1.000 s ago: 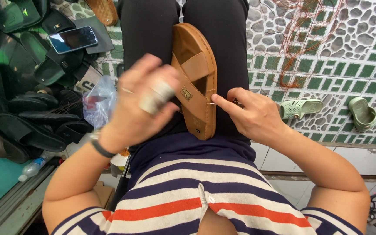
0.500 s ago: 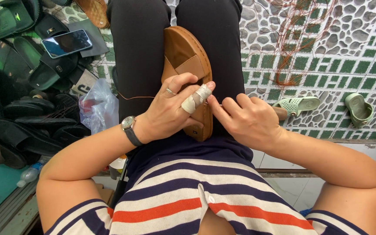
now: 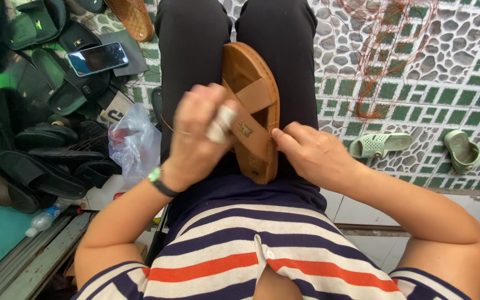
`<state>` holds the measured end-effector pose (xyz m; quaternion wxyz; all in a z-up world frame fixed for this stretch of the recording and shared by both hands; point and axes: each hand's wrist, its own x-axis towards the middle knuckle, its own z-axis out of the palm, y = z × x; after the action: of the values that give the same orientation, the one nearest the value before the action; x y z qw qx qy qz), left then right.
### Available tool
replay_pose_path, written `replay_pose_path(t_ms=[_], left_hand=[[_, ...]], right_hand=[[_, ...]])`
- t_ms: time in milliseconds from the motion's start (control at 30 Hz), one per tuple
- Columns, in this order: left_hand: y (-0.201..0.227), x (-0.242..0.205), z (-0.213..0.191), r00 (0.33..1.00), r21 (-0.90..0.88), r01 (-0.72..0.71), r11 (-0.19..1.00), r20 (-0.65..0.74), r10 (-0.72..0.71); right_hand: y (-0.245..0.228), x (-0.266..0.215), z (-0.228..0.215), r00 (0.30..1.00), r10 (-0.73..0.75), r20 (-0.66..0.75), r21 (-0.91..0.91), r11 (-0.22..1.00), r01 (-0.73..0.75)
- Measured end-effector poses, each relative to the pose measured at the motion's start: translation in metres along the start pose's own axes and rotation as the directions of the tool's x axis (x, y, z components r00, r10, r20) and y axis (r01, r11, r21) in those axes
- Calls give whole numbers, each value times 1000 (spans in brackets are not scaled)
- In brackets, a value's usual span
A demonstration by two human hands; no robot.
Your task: The person sews a brown leather sandal using a needle and thread, repeatedly passing the needle through the sole and pulling the thread tight. The sandal is held between the legs while the person works on the stitching.
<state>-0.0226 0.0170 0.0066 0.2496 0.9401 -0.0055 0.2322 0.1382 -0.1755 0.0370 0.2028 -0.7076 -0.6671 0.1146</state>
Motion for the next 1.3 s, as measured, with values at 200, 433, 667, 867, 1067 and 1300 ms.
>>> replay_pose_path(t_ms=[200, 433, 667, 867, 1067, 1300], left_hand=[[31, -4, -51, 941, -424, 337, 841, 143, -305], [50, -48, 32, 554, -789, 569, -230, 575, -602], [55, -17, 33, 482, -685, 676, -274, 691, -539], [48, -35, 59, 346, -728, 622, -288, 585, -733], [55, -31, 37, 444, -698, 652, -295, 667, -598], [56, -35, 41, 492, -734, 629, -256, 631, -600]], right_hand=[[-5, 4, -9, 998, 47, 45, -36, 998, -45], [8, -4, 12, 997, -70, -31, -114, 991, 66], [16, -17, 1, 996, -86, -35, -102, 991, 82], [17, -13, -36, 973, 0, 230, -251, 966, 60], [13, -18, -23, 986, 53, 155, -51, 998, -46], [6, -10, -25, 986, 51, 158, -124, 992, -32]])
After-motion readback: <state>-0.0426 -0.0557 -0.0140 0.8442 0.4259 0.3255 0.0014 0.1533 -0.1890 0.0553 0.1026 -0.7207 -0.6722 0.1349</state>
